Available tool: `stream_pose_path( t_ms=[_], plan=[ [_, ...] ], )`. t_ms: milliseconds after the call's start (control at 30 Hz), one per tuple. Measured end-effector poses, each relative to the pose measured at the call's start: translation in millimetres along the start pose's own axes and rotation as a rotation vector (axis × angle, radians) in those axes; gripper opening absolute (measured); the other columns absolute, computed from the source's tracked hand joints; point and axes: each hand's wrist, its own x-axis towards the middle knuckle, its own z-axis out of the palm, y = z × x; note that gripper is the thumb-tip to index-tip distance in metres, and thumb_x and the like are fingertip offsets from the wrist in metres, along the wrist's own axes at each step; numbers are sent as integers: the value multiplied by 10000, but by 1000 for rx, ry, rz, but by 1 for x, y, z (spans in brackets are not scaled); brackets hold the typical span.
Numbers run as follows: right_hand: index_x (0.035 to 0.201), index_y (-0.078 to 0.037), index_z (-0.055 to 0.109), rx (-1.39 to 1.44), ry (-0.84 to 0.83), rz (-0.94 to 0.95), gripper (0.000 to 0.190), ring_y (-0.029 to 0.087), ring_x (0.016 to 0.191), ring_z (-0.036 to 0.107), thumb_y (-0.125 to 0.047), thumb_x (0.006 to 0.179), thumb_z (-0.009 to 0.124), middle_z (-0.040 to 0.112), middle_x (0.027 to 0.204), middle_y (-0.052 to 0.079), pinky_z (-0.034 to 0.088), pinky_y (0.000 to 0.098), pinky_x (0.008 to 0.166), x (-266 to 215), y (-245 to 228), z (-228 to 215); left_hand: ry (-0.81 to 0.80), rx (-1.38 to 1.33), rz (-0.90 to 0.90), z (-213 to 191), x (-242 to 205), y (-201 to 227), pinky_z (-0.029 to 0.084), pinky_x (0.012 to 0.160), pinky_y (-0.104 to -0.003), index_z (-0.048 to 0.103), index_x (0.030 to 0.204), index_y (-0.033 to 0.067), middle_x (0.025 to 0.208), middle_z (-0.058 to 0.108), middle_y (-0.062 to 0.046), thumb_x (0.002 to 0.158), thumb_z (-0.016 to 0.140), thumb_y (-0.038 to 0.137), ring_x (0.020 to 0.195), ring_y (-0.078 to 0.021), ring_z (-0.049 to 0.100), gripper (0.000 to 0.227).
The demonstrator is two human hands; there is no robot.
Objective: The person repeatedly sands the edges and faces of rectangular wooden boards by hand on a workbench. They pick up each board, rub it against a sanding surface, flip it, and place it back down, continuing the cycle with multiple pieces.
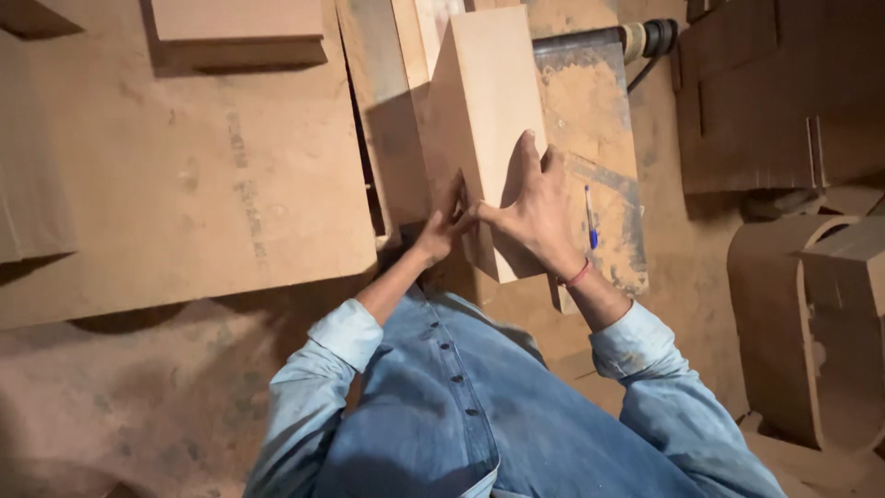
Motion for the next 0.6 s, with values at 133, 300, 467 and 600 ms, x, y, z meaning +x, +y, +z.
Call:
stream_pose_path(
  t_ms=[133,300,467,600],
  plan=[
    [1572,101,304,-47,12,-49,1277,543,1256,508,-566,659,897,372,1418,384,504,551,1000,41,5,5,17,125,-27,-21,35,9,324,1244,-442,11,1665,144,1736,137,-177,1029,611,395,1580,-333,216,909],
    [1562,90,321,-92,39,-75,1320,536,1196,554,-770,697,829,353,1436,407,541,558,913,111,19,22,10,298,-74,-56,96,28,231,1282,-448,-19,1675,153,1741,59,-185,999,534,562,1592,-359,150,964],
    [1564,97,287,-83,68,-121,1363,521,1152,578,-828,687,770,359,1398,436,581,525,806,215,34,45,26,243,16,-107,177,41,227,1286,-468,-4,1659,138,1742,13,-183,1015,555,582,1604,-352,112,961],
    [1561,31,343,-190,307,-301,1281,534,1162,586,-783,742,899,398,1391,373,575,547,908,282,25,50,86,187,-16,-149,244,51,272,1288,-446,62,1678,150,1755,125,-150,1052,554,549,1604,-311,198,890]
  ],
)
